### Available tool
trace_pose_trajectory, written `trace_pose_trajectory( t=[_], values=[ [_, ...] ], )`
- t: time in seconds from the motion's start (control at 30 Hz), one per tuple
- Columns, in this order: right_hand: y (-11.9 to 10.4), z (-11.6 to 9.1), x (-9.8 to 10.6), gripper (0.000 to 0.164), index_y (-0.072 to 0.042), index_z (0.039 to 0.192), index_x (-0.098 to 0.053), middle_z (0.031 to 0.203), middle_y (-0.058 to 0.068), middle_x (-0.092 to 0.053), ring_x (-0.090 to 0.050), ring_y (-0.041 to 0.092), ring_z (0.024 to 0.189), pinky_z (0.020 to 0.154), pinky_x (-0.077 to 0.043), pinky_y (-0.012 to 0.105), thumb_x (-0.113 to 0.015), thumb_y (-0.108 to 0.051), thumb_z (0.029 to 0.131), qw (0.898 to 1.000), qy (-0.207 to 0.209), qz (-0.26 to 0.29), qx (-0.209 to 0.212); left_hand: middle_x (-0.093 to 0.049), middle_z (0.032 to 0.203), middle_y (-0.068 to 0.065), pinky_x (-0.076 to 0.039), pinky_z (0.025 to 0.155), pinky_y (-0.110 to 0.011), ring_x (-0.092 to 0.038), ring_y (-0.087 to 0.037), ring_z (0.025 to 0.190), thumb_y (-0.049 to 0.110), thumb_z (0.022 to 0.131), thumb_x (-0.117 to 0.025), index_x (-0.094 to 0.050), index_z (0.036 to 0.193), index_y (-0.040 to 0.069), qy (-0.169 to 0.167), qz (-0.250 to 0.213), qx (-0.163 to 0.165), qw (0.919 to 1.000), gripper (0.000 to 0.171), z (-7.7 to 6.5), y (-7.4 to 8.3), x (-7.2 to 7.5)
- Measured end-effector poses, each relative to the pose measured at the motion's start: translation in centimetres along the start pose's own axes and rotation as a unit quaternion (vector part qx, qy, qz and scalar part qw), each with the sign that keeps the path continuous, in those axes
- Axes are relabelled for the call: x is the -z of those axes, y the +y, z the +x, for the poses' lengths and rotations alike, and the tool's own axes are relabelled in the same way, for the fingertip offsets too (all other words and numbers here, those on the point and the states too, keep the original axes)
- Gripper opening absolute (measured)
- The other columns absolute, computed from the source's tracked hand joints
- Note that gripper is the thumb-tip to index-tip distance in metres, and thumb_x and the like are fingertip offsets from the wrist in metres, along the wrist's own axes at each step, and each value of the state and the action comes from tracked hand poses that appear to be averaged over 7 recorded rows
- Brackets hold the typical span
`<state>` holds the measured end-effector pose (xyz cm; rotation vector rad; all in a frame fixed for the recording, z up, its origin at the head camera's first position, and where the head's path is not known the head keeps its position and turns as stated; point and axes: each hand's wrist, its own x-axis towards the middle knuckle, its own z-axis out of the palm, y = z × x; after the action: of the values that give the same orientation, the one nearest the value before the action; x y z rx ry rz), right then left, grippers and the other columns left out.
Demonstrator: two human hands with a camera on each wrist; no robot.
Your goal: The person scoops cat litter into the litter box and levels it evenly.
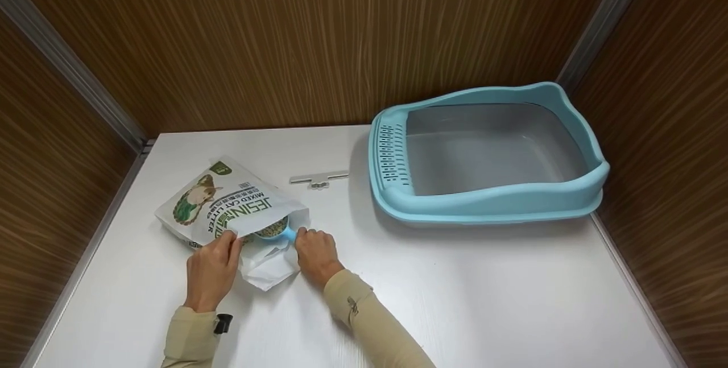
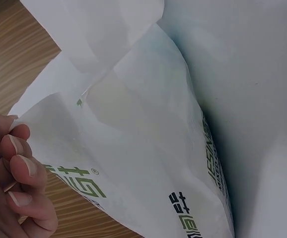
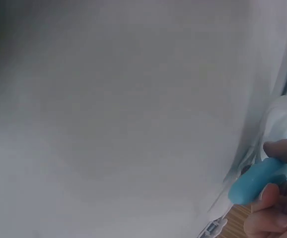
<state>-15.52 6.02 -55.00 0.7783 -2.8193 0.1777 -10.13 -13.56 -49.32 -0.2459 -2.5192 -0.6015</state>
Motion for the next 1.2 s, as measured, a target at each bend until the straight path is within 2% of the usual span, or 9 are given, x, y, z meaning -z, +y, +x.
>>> trace_pose_trajectory(
  t=[0.2, 0.4, 0.57, 0.8, 1.0, 1.2],
  values=[
    [0.4, -0.3, 0.3, 0.022, 0.002, 0.095, -0.059, 0.071, 0.012, -0.060, -0.059, 0.025, 0.054, 0.051, -0.052, 0.037, -0.075, -0.012, 0.088, 1.000, -0.009, 0.004, 0.008, -0.049, 0.057, -0.005, -0.034, 0.042, -0.035, -0.044, -0.019, 0.046, 0.003, 0.093, -0.069, -0.056, 0.081, 0.003, -0.002, -0.002, 0.001, 1.0000, 0.018, -0.1, 0.0, -0.1],
    [0.5, -0.7, 0.3, 0.023, 0.001, 0.094, -0.059, 0.070, 0.012, -0.060, -0.059, 0.026, 0.052, 0.049, -0.051, 0.037, -0.076, -0.014, 0.088, 1.000, 0.013, -0.002, 0.017, -0.051, 0.058, -0.007, -0.036, 0.042, -0.037, -0.047, -0.021, 0.046, 0.004, 0.093, -0.069, -0.056, 0.082, 0.003, -0.004, 0.001, 0.007, 1.0000, 0.017, -0.1, -0.1, 0.0],
    [0.8, -0.9, 0.5, 0.020, 0.001, 0.094, -0.060, 0.073, 0.013, -0.063, -0.058, 0.024, 0.051, 0.049, -0.052, 0.037, -0.074, -0.012, 0.090, 0.999, 0.017, 0.022, 0.027, -0.049, 0.057, -0.005, -0.034, 0.042, -0.035, -0.043, -0.018, 0.045, 0.004, 0.093, -0.069, -0.056, 0.081, 0.003, 0.003, -0.001, 0.008, 1.0000, 0.017, -0.2, -0.2, 0.0],
    [1.6, -1.6, 0.9, 0.017, 0.001, 0.088, -0.060, 0.067, 0.012, -0.061, -0.056, 0.021, 0.047, 0.045, -0.051, 0.035, -0.075, -0.007, 0.087, 0.997, 0.061, -0.003, 0.051, -0.052, 0.058, -0.007, -0.036, 0.041, -0.035, -0.046, -0.019, 0.045, 0.006, 0.092, -0.071, -0.059, 0.083, 0.002, 0.008, -0.012, 0.002, 0.9999, 0.015, -0.3, -0.2, -0.1],
    [2.3, -2.1, 1.4, 0.018, 0.000, 0.086, -0.056, 0.064, 0.011, -0.057, -0.052, 0.019, 0.045, 0.043, -0.048, 0.035, -0.074, -0.005, 0.088, 0.997, 0.065, 0.013, 0.051, -0.057, 0.061, -0.008, -0.040, 0.042, -0.036, -0.046, -0.018, 0.046, 0.007, 0.090, -0.073, -0.063, 0.082, 0.001, 0.017, -0.017, -0.004, 0.9997, 0.014, -0.5, -0.3, 0.0],
    [2.8, -2.5, 2.0, 0.017, 0.000, 0.086, -0.056, 0.063, 0.010, -0.055, -0.050, 0.017, 0.046, 0.043, -0.048, 0.034, -0.073, -0.001, 0.087, 0.996, 0.071, 0.020, 0.057, -0.056, 0.061, -0.007, -0.039, 0.042, -0.035, -0.044, -0.017, 0.047, 0.007, 0.091, -0.073, -0.063, 0.082, 0.001, 0.010, -0.017, -0.003, 0.9998, 0.015, -0.4, -0.3, 0.0]
  ],
)
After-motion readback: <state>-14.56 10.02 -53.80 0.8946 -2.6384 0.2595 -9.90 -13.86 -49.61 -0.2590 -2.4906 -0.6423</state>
